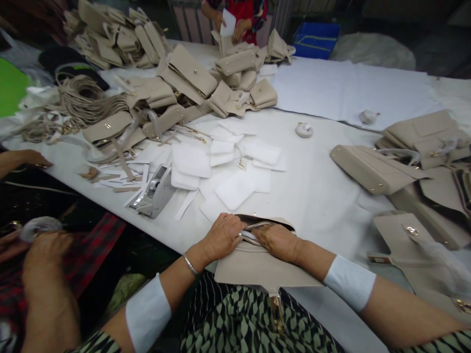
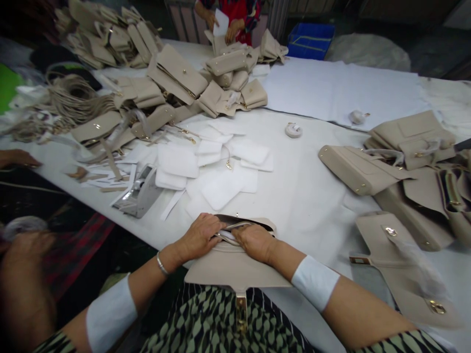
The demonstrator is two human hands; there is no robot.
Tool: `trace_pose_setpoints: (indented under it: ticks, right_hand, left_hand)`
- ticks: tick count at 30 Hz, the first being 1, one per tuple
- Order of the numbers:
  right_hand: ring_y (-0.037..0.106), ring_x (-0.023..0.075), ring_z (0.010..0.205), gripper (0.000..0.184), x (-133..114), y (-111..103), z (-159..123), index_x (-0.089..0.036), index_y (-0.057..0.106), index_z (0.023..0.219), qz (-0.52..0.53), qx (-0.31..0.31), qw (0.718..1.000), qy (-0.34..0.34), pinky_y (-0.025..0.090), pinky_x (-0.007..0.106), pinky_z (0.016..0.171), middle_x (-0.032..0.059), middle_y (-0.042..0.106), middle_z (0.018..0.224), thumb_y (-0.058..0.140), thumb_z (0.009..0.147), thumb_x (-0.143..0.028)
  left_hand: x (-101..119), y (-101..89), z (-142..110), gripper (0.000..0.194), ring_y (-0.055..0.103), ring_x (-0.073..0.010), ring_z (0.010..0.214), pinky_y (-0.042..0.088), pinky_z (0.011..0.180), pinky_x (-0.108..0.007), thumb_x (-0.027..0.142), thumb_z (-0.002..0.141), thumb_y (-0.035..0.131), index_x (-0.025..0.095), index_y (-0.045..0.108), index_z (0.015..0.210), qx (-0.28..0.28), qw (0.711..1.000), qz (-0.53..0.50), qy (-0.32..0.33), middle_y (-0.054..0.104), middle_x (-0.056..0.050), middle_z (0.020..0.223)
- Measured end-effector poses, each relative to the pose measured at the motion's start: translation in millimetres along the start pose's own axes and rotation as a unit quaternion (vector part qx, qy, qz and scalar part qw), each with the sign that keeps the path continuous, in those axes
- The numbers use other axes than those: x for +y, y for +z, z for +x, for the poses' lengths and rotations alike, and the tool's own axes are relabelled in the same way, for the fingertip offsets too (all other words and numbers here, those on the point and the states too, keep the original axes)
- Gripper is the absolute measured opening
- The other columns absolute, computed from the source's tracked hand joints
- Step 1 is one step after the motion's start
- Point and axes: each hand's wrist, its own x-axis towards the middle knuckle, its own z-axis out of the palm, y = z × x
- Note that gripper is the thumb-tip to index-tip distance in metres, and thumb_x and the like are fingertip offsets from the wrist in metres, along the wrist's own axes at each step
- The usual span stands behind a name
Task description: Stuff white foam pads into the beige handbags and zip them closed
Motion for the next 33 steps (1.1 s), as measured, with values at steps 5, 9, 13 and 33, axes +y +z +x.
trace_pose_setpoints:
  ticks: [5,9,13,33]
  right_hand:
    - [0.057,0.0197,0.081,0.028,-10.2,-4.2,-7.5,-0.011,0.056,0.104,-0.043,0.001,0.999,-0.009,0.042,0.031,0.077,0.0108,0.064,0.089,0.031,0.094,-0.020]
    - [0.053,0.0188,0.087,0.031,-21.5,-14.3,-11.2,-0.015,0.054,0.112,-0.036,0.076,0.995,-0.057,0.038,0.032,0.080,0.0095,0.062,0.095,0.028,0.096,-0.022]
    - [0.050,0.0197,0.087,0.028,-21.2,-21.3,2.6,-0.018,0.061,0.105,-0.051,0.117,0.991,-0.036,0.034,0.034,0.079,0.0094,0.061,0.096,0.037,0.095,-0.030]
    - [0.056,0.0220,0.105,0.036,-20.1,-50.6,81.4,-0.020,0.057,0.120,0.167,-0.162,0.972,-0.022,0.041,0.032,0.087,0.0082,0.059,0.122,0.043,0.086,-0.024]
  left_hand:
    - [-3.5,13.1,0.1,0.015,0.052,-0.0192,0.084,0.038,0.084,-0.040,0.019,0.084,0.049,0.019,0.060,0.094,0.052,0.998,-0.027,0.029,0.058,-0.003,0.080]
    - [-3.5,17.3,-10.2,0.016,0.053,-0.0203,0.101,0.040,0.091,-0.041,0.016,0.084,0.049,0.018,0.058,0.097,0.145,0.988,-0.053,0.029,0.062,-0.006,0.095]
    - [-3.3,11.3,-19.9,0.021,0.047,-0.0243,0.115,0.040,0.096,-0.045,0.019,0.081,0.054,0.018,0.056,0.102,0.210,0.977,-0.037,-0.013,0.059,-0.010,0.109]
    - [-3.1,19.4,-37.7,0.036,0.046,-0.0261,0.115,0.043,0.097,-0.046,0.015,0.069,0.065,0.019,0.044,0.098,0.224,0.946,-0.148,-0.181,0.050,-0.013,0.118]
